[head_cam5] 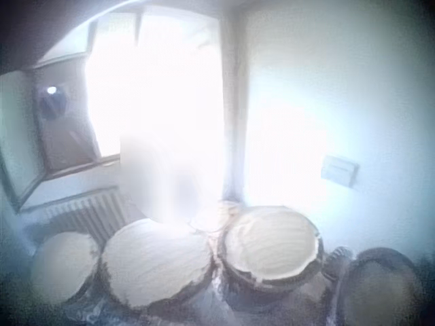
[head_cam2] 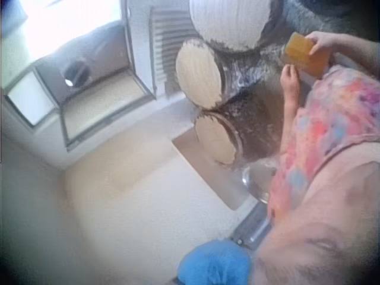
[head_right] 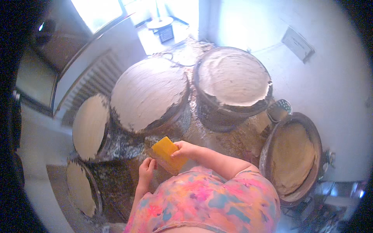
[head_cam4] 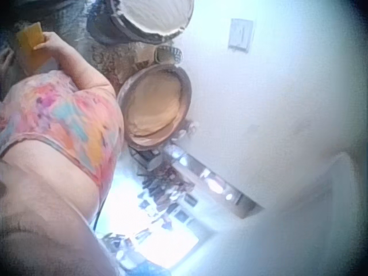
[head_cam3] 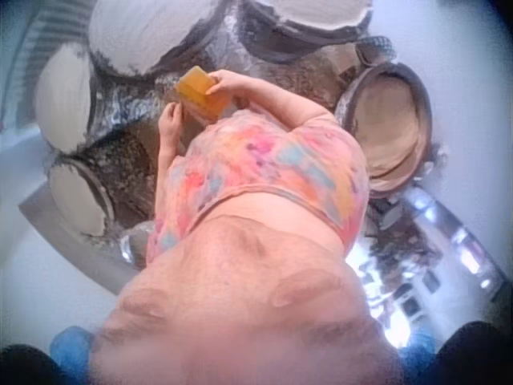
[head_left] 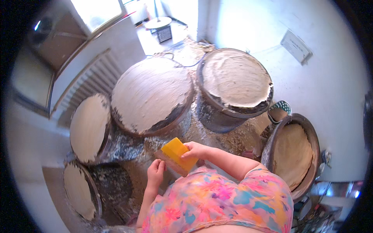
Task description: The person scoops a wet plaster-like mixture from a metal bowl and spreads it onto the flat tops of several large round drums using a trowel and a yellow plastic scraper. They repeatedly smooth the surface and remove excess material from the edges.
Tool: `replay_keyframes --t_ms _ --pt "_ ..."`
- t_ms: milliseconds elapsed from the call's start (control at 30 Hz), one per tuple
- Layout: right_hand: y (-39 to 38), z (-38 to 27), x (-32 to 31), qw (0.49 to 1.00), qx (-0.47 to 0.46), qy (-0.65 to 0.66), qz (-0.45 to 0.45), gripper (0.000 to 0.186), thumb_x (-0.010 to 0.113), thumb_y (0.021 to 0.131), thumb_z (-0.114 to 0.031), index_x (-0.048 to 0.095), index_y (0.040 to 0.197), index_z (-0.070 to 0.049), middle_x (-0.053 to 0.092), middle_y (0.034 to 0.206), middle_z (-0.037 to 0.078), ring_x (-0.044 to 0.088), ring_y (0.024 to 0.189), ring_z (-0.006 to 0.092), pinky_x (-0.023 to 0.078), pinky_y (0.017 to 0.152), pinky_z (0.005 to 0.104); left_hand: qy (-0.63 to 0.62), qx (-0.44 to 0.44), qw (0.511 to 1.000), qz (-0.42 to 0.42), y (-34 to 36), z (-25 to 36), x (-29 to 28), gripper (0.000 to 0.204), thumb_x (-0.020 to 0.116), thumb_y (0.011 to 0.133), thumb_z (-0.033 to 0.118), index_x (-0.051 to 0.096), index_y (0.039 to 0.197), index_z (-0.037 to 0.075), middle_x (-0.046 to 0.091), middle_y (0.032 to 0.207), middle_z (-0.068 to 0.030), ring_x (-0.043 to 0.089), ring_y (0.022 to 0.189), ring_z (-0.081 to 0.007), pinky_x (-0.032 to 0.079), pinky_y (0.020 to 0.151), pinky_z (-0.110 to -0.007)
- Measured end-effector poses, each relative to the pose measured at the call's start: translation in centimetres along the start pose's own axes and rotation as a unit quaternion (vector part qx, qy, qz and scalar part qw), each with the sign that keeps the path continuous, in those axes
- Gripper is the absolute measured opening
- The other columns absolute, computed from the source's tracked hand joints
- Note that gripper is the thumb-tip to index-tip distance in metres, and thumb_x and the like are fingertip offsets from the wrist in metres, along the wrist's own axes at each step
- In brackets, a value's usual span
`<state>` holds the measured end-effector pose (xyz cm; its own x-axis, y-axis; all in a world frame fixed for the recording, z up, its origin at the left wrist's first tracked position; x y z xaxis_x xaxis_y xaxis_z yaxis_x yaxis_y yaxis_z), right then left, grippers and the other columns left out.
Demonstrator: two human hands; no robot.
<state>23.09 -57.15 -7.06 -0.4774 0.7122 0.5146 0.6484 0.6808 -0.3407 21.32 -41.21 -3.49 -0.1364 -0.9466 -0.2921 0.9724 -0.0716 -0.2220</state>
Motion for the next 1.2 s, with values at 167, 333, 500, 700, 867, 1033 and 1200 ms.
replay_keyframes --t_ms 167,333,500,700,867,1033,1200 --pt "-2.4 -1.8 -9.3 0.992 -0.044 -0.001 0.119 0.037 0.064 0.071 -0.011 0.052 0.105 -0.003 0.058 0.096 0.004 0.055 0.086 0.0136 0.042 0.079 0.0292 0.021 -0.013 1.0 -0.009 3.3 -0.2 1.7 0.025 0.047 0.086 0.022 0.053 0.071 0.003 0.049 0.058 0.0009 0.046 0.051 -0.0063 0.036 0.047 -0.021" --pt "-6.3 -1.4 -16.8 0.942 -0.031 -0.153 0.299 0.033 0.062 0.07 -0.011 0.054 0.101 -0.002 0.06 0.092 0.006 0.056 0.082 0.0149 0.044 0.075 0.0302 -0.061 -0.134 0.987 0.066 2.8 -6.2 -3.2 0.025 0.046 0.088 0.026 0.052 0.073 0.007 0.046 0.057 0.0025 0.042 0.048 -0.0054 0.033 0.043 -0.019" --pt "-10.8 -0.1 -19.5 0.865 -0.023 -0.263 0.426 0.034 0.064 0.063 -0.017 0.057 0.093 -0.002 0.061 0.088 0.015 0.059 0.083 0.0263 0.045 0.073 0.0336 -0.041 -0.146 0.979 0.136 2.5 -11.5 -11.3 0.011 0.056 0.077 0.006 0.057 0.088 0.004 0.054 0.074 -0.0011 0.049 0.062 -0.0082 0.04 0.051 -0.022" --pt "-17.2 -0.8 -19.0 0.737 -0.006 -0.338 0.585 0.031 0.061 0.066 -0.018 0.056 0.091 -0.002 0.06 0.086 0.018 0.058 0.081 0.0306 0.046 0.071 0.0371 0.128 -0.125 0.972 0.152 7.5 -12.9 -16.7 0.017 0.06 0.075 0.013 0.061 0.071 -0.003 0.059 0.063 -0.0031 0.051 0.056 -0.0089 0.041 0.054 -0.024" --pt "-23.3 -3.8 -22.5 0.551 0.061 -0.508 0.66 0.024 0.048 0.073 -0.009 0.053 0.096 -0.006 0.058 0.088 0.016 0.056 0.08 0.034 0.045 0.069 0.0417 0.1 -0.071 0.992 -0.033 10.5 -10.5 -6.6 0.024 0.061 0.075 0.021 0.061 0.069 -0.002 0.059 0.063 -0.0044 0.053 0.057 -0.0098 0.041 0.052 -0.024" --pt "-24.0 -3.8 -25.6 0.474 0.029 -0.652 0.591 0.034 0.043 0.072 -0.003 0.051 0.105 -0.004 0.053 0.104 0.013 0.051 0.097 0.0288 0.041 0.082 0.0358 0.106 0.006 0.99 -0.089 12.4 -4.1 2.0 0.035 0.063 0.073 0.013 0.054 0.104 -0.002 0.06 0.09 -0.0094 0.057 0.074 -0.0129 0.046 0.066 -0.024" --pt "-23.5 -4.8 -30.1 0.461 0.012 -0.682 0.567 0.033 0.042 0.076 -0.007 0.049 0.108 -0.002 0.051 0.108 0.013 0.049 0.101 0.0266 0.041 0.084 0.0346 0.14 0.032 0.979 -0.144 16.4 2.7 10.6 0.038 0.065 0.073 0.013 0.052 0.107 -0.001 0.059 0.092 -0.0088 0.056 0.08 -0.015 0.046 0.071 -0.026"
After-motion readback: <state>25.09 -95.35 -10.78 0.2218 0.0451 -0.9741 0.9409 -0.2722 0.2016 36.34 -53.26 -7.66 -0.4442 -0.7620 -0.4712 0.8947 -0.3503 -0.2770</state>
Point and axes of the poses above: each hand's wrist, its own y-axis towards the middle knuckle, its own x-axis out of the palm, z = x × y, the point moved 9 cm from there along y, towards the middle knuckle
